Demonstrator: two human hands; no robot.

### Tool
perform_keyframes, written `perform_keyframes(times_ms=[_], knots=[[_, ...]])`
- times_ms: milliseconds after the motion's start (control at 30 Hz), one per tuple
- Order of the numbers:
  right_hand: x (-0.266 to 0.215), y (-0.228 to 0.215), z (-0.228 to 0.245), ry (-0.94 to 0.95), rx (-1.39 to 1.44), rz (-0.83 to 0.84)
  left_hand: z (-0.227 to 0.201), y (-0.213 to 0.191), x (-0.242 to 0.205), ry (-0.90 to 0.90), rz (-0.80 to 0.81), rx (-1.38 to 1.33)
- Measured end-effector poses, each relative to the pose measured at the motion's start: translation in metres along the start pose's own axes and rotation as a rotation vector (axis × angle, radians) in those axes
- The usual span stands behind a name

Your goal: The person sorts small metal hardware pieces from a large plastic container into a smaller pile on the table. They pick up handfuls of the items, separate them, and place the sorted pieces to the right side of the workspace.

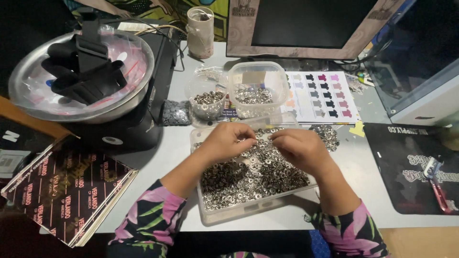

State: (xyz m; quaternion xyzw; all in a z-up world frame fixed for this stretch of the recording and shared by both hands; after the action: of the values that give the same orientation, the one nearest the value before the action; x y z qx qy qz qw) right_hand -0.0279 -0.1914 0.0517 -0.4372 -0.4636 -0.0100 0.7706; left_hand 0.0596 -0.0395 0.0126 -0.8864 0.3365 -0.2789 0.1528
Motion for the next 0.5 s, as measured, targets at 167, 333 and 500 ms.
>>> perform_keyframes(times_ms=[167, 333, 500], knots=[[-0.009, -0.006, -0.05, 0.287, 0.123, 0.091, 0.044, -0.008, -0.006, -0.147, 0.277, 0.483], [-0.024, 0.013, -0.097, 0.533, 0.134, 0.14, 0.068, -0.004, -0.01, -0.266, 0.406, 0.697], [-0.031, 0.022, -0.116, 0.705, 0.193, 0.12, 0.05, 0.001, -0.012, -0.234, 0.482, 0.758]])
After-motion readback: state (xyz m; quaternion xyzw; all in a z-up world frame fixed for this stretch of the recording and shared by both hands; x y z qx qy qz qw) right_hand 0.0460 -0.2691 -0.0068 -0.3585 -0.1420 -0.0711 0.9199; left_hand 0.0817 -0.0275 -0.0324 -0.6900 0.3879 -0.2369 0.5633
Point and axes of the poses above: each hand's wrist, its own x-axis towards the middle knuckle, its own y-axis out of the palm, z = x × y, the point moved 7 cm from there along x, towards the middle knuckle, and after that the axes turned 7 degrees about y, right-handed, at the moved point
